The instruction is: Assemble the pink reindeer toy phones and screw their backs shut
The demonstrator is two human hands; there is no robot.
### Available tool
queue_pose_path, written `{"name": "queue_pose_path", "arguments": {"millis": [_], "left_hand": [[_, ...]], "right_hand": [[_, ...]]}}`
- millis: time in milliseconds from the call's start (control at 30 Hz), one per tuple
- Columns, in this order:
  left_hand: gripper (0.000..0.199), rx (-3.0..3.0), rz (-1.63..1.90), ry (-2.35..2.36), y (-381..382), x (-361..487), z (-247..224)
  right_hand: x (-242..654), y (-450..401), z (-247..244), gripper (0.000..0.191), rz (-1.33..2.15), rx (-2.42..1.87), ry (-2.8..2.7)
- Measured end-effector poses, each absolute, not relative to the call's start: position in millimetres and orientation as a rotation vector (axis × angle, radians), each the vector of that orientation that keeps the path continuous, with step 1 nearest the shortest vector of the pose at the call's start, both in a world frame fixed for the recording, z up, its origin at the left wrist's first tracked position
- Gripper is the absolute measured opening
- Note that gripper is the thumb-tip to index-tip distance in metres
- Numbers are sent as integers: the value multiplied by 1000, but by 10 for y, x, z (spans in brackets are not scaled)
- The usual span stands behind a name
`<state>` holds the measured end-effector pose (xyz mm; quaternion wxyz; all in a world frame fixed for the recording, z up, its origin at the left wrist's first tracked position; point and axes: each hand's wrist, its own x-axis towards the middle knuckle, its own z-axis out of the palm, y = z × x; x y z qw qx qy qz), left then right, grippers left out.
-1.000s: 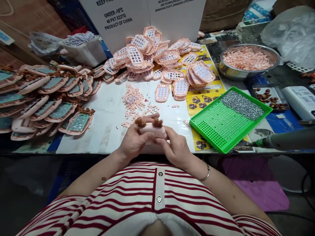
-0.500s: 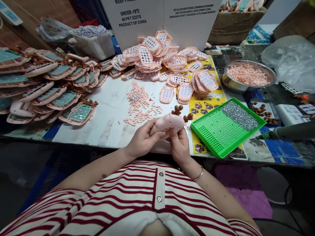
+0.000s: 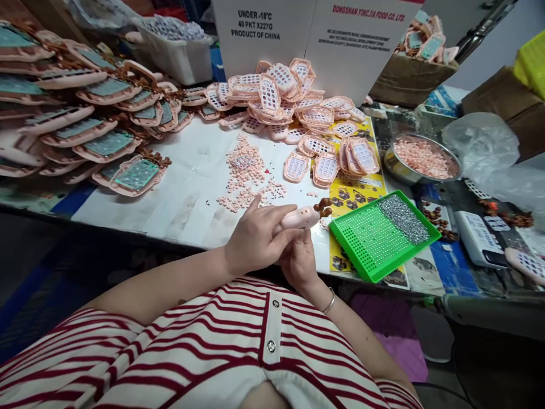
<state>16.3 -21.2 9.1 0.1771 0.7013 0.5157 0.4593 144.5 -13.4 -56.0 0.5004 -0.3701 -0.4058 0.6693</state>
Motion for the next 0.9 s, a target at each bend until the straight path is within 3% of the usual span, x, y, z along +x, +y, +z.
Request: {"name": "queue_pose_path", "arguments": {"millis": [200, 433, 600, 667, 800, 900], "left_hand": [[28, 2097, 1339, 1509, -145, 280, 60], [36, 1990, 1312, 1590, -83, 187, -26], [33, 1765, 1215, 1577, -126, -17, 2], [33, 1702, 1178, 1505, -156, -125, 3], [33, 1607, 1148, 1422, -216, -245, -28], [29, 1673, 1103, 1486, -238, -276, -40]], "right_hand": [[1289, -173, -483, 65, 1596, -925, -948], [1294, -71, -509, 57, 1584, -961, -884], [1549, -97, -433, 52, 1874, -1020, -1106], [1728, -98, -365, 44, 1633, -1154, -1461], [1950, -52, -275, 39, 558, -1173, -1852], [1988, 9, -311, 49, 395, -1139, -1888]]}}
